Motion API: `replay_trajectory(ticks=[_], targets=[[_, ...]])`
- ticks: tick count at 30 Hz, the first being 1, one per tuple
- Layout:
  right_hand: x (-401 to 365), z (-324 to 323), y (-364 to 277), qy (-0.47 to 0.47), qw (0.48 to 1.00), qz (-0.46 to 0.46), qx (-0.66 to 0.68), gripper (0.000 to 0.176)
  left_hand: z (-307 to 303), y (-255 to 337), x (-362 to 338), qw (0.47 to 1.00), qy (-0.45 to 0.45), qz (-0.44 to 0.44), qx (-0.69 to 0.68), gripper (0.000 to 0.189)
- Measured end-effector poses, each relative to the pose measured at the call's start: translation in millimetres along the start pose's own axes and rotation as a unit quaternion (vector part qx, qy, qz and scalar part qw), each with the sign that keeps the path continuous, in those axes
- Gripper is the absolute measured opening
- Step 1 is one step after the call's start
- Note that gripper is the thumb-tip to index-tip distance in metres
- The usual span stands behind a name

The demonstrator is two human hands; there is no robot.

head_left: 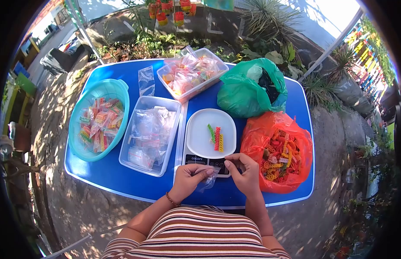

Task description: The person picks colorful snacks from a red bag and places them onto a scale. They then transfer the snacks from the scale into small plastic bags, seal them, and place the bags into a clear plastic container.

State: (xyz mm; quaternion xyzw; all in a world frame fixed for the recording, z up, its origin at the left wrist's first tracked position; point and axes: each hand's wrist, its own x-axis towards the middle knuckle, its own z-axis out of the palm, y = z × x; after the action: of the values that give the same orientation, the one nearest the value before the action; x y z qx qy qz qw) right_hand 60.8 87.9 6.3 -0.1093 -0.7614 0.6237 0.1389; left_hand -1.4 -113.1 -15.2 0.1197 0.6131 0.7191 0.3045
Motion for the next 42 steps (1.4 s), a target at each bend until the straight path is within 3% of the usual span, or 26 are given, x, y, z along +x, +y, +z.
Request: replay_trajectory(ticks=[2, 5, 6, 9, 16, 19, 21, 22, 25, 29, 35, 38, 42], targets=[[7.2, 0.9, 1.0, 0.043, 0.999, -0.003, -0.015, 0.012, -0.8, 3.2, -1.2, 0.999, 0.01, 0.001, 0.043, 0.018], [27.6, 7.4, -11.8, 0.077, 0.969, -0.12, -0.2, 0.017, -4.5, 9.6, -0.7, 0.996, -0.022, -0.037, 0.081, 0.021], [33.3, 9.6, -12.1, 0.054, 0.969, -0.089, -0.223, 0.022, -2.4, 6.5, 0.4, 0.999, -0.016, -0.025, 0.043, 0.022], [52.3, 19.0, -1.1, 0.064, 0.899, -0.238, -0.361, 0.029, 2.8, -1.2, 2.1, 0.999, -0.005, -0.003, -0.036, 0.025], [54.4, 36.1, 2.4, 0.056, 0.912, -0.13, -0.385, 0.037, -0.9, 0.6, 1.1, 0.999, 0.034, 0.011, -0.014, 0.02], [51.2, 30.4, -6.7, 0.077, 0.964, -0.124, -0.222, 0.033, -6.0, 0.5, 2.2, 0.999, 0.038, 0.013, 0.025, 0.021], [44.0, 25.6, -16.4, 0.028, 0.994, -0.086, 0.059, 0.029, -7.1, 1.0, 2.7, 0.998, 0.036, 0.009, 0.041, 0.021], [39.0, 23.1, -19.7, 0.004, 0.978, -0.063, 0.199, 0.028, -7.2, 3.9, 2.7, 0.998, 0.033, 0.005, 0.05, 0.021], [24.8, 14.1, -22.2, -0.066, 0.97, -0.046, 0.23, 0.025, -4.2, 12.1, 4.2, 0.998, 0.019, 0.011, 0.054, 0.021], [13.2, 14.4, -19.9, -0.085, 0.981, -0.012, 0.174, 0.021, -4.4, 15.5, 5.9, 0.995, 0.001, 0.009, 0.1, 0.023], [11.3, 7.6, -8.5, -0.071, 0.993, -0.088, -0.023, 0.019, -0.6, 13.2, 5.7, 1.0, -0.026, 0.016, 0.004, 0.023], [16.2, 1.8, -18.2, -0.112, 0.969, -0.187, -0.118, 0.013, -4.4, 10.3, 4.1, 0.999, -0.025, 0.015, 0.036, 0.028], [13.9, 3.2, -28.1, -0.107, 0.953, -0.217, -0.181, 0.011, -2.5, 15.8, 2.7, 0.999, -0.02, 0.012, 0.044, 0.03]])
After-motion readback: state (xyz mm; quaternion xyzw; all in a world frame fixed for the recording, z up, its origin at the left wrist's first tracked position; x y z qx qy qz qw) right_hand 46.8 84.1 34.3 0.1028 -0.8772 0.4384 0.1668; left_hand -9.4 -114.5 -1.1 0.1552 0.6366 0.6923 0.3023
